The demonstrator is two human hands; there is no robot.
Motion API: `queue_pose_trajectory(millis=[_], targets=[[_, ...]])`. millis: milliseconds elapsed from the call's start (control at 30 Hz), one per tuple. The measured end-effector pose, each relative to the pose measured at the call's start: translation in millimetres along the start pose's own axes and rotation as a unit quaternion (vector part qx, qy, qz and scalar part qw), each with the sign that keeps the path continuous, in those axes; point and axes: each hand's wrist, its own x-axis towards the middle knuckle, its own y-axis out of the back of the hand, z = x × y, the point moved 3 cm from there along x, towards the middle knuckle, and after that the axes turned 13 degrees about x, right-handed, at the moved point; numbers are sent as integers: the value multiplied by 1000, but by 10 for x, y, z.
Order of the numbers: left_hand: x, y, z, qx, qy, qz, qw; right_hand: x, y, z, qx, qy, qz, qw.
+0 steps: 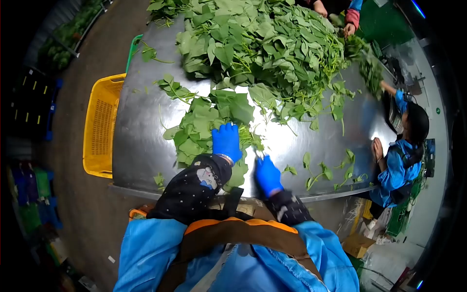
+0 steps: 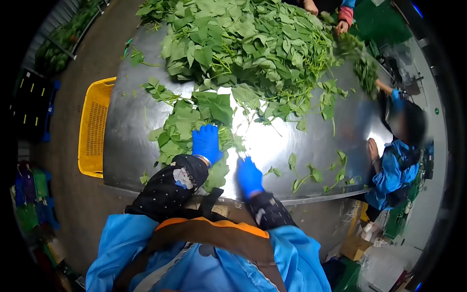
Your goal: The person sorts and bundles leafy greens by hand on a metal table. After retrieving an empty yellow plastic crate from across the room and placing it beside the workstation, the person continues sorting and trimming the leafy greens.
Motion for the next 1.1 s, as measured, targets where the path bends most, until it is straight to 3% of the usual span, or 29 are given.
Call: queue_pose_trajectory(millis=[100,167,200,233,300,367,433,500,533,667,700,767,867,900,967,1033,1100], targets=[[-16,20,19,16,5,-5,1000,-639,436,478,-33,-170,-67,983],[-104,23,64,14,-28,23,999,-739,866,572,-32,-141,-81,986],[-98,-29,77,10,-54,38,998,-793,975,772,-52,-119,-37,991],[-95,-66,87,-11,-98,60,993,-816,1064,948,-74,-93,7,993],[-142,10,145,-1,-232,118,966,-779,1329,1112,81,-129,119,981],[-302,299,311,46,-404,178,896,-756,1419,1208,176,-175,182,951],[-293,404,519,101,-494,204,839,-752,1465,1363,205,-231,210,928],[-191,404,487,96,-498,253,824,-742,1385,1420,-6,-168,243,955],[-208,408,416,80,-465,221,854,-732,1347,1365,-110,-132,253,952],[-466,555,-32,59,-368,103,922,-814,1570,856,98,1,318,943],[-548,570,-113,57,-350,93,930,-837,1587,594,156,14,301,941],[-613,604,-192,63,-301,-23,951,-817,1567,90,267,48,260,927],[-554,919,116,4,-240,-95,966,-570,1149,-252,326,131,145,925],[-558,897,282,-68,-314,-18,947,-432,961,-266,341,134,110,924],[-492,767,552,-20,-369,173,913,-152,730,-239,211,130,110,962],[-261,512,352,46,-277,120,952,-40,642,-177,95,133,115,980],[-303,502,36,6,-212,123,969,-43,725,50,-5,129,129,983]])
